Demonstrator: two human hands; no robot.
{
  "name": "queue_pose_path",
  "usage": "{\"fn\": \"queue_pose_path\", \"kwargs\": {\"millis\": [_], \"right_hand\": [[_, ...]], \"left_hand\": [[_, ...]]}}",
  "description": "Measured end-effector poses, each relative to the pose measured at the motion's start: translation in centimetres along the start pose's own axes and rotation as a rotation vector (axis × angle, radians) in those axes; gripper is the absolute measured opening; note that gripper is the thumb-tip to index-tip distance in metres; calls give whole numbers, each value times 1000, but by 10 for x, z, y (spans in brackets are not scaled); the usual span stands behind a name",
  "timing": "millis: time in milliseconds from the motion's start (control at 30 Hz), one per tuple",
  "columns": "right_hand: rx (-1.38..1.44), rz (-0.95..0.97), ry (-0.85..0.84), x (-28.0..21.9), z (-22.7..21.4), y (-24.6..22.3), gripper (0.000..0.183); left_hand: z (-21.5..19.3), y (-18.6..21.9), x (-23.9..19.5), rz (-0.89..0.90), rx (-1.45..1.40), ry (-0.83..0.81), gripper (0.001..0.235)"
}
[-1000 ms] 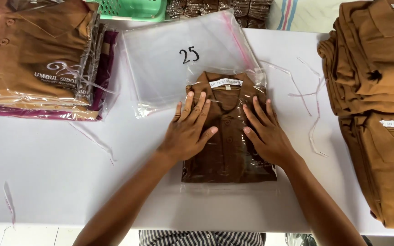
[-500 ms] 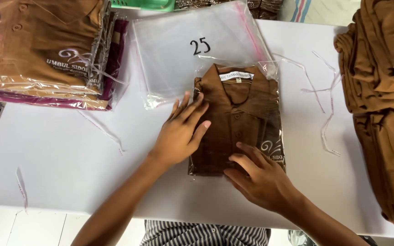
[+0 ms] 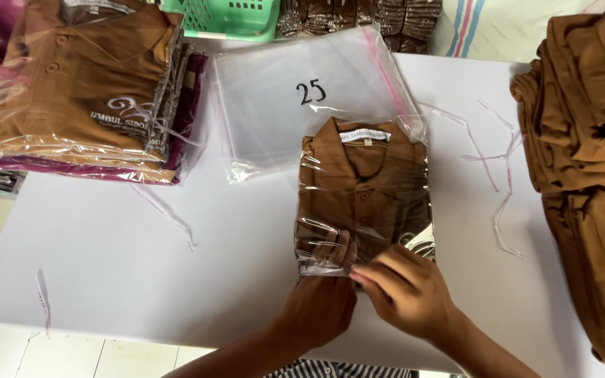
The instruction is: Folding brown shirts and inserting them into clear plastic bags for packaging.
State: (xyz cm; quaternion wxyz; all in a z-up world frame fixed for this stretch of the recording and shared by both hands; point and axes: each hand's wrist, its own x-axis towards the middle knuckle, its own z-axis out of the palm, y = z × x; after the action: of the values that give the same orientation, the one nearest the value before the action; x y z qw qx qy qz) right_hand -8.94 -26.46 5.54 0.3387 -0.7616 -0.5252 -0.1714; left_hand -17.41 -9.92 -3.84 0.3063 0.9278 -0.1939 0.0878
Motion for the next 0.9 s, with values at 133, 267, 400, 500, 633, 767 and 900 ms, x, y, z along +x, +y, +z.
{"fn": "queue_pose_path", "kwargs": {"millis": [133,267,400,500,633,767,900], "right_hand": [[-43,-55,68,4,-1,-8,9],[-20,-64,119,10,-2,-11,9],[12,-69,108,9,0,-12,9],[83,-53,62,10,0,-10,8],[117,92,-59,-9,-1,20,32],[-104,481,-24,-20,-1,61,35],[-109,763,40,-30,1,77,40]], "left_hand": [[25,3,43,-91,458,288,70],[69,-27,103,-352,438,784,61],[28,-21,138,-549,364,644,64],[22,-46,150,-660,466,313,103],[20,-42,159,-787,681,191,117],[-1,-32,152,-734,428,278,116],[-22,-23,145,-623,159,199,128]]}}
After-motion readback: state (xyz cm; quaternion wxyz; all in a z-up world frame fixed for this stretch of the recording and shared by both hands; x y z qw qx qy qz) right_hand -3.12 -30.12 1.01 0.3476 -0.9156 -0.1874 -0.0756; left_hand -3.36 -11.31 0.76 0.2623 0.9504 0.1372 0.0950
